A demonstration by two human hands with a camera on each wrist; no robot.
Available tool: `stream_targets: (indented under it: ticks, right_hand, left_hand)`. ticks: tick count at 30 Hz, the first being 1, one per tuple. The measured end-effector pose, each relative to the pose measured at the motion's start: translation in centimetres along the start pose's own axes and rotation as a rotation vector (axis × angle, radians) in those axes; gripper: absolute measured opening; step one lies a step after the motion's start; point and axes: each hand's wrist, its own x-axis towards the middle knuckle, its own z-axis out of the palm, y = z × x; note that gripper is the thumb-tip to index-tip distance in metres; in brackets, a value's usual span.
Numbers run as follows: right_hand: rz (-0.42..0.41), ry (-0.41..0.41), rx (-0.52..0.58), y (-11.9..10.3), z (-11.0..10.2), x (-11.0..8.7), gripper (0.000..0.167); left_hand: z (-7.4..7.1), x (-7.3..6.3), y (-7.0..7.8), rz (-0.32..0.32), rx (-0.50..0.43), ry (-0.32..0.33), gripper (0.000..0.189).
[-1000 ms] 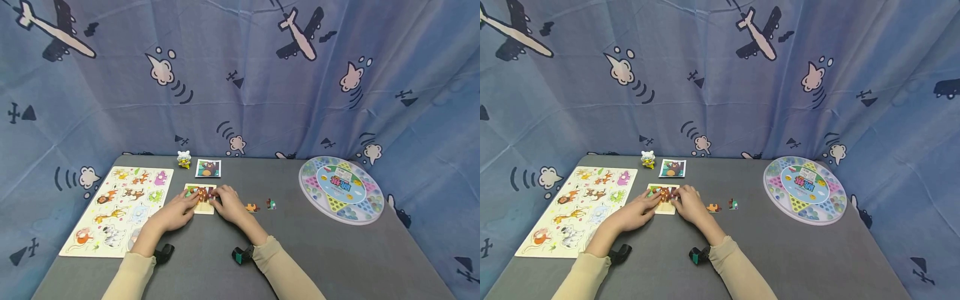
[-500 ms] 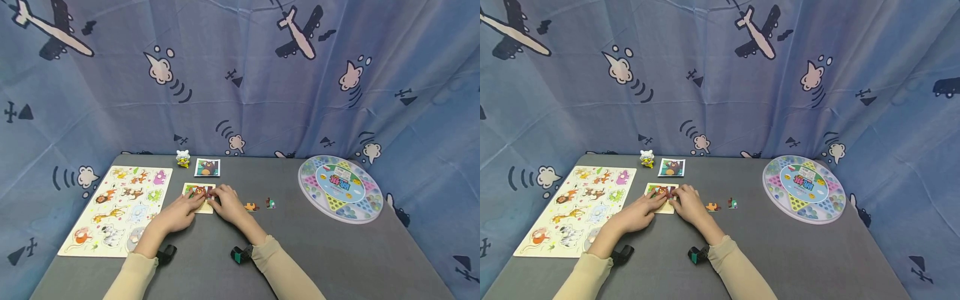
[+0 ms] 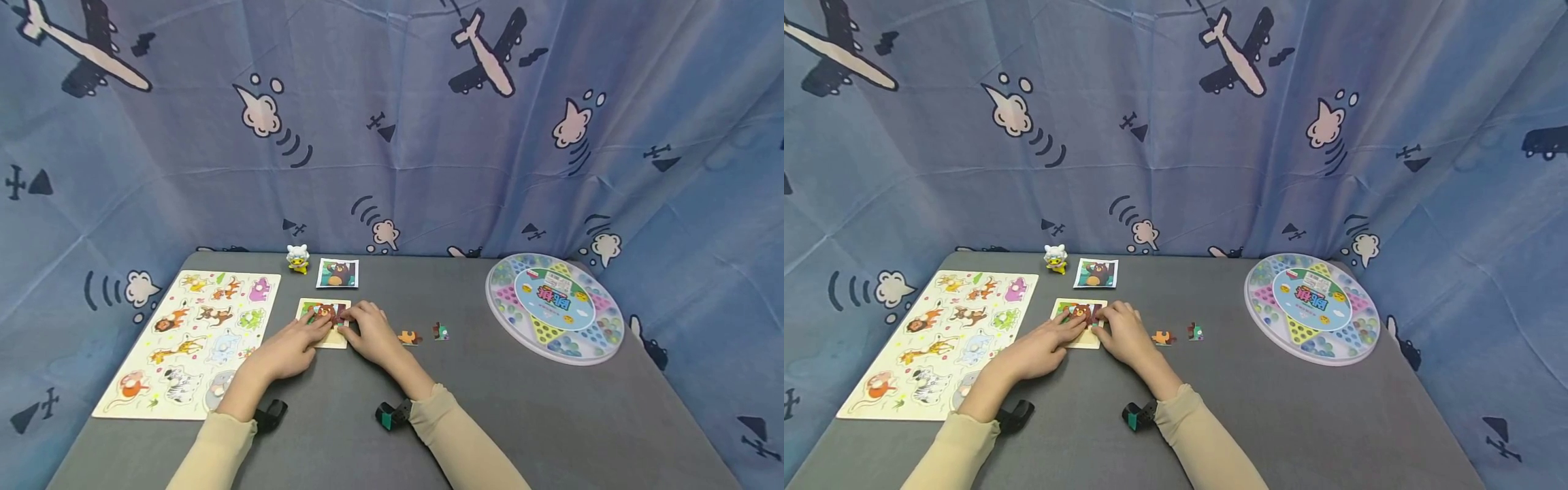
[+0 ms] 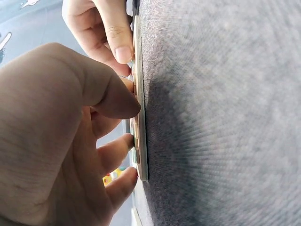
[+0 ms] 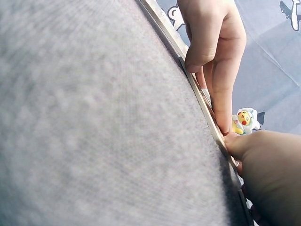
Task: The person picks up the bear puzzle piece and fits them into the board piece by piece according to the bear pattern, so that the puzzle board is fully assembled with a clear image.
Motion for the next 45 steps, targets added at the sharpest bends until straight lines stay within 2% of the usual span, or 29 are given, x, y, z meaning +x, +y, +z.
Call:
stream_targets:
  ticks: [11, 14, 21, 25, 34, 38, 45]
  right_hand:
    - [-0.015, 0.031, 0.004, 0.0, -0.1, 0.0, 0.020]
    - [-0.020, 0.035, -0.001, 0.0, -0.1, 0.0, 0.021]
    - [-0.024, 0.031, 0.011, -0.1, -0.2, 0.0, 0.021]
    - [-0.035, 0.036, 0.010, 0.0, -0.2, 0.0, 0.022]
    - [-0.041, 0.046, 0.004, 0.1, -0.1, 0.0, 0.022]
    - [-0.014, 0.065, 0.030, 0.0, -0.6, 0.1, 0.022]
    - [0.097, 0.110, 0.116, 0.9, -2.9, 0.4, 0.026]
  left_hand:
    - [0.3, 0.0, -0.7, 0.002, -0.031, 0.020, 0.055]
    - [0.3, 0.0, -1.2, -0.029, -0.032, 0.039, 0.057]
    - [0.0, -0.3, -2.4, -0.128, -0.041, 0.091, 0.080]
    - [-0.1, -0.5, -2.9, -0.170, -0.056, 0.093, 0.087]
    - [-0.3, -0.6, -3.0, -0.191, -0.040, 0.078, 0.090]
    - [-0.3, -0.6, -3.0, -0.203, -0.045, 0.077, 0.090]
    - [-0.3, -0.6, -2.9, -0.206, -0.050, 0.076, 0.089]
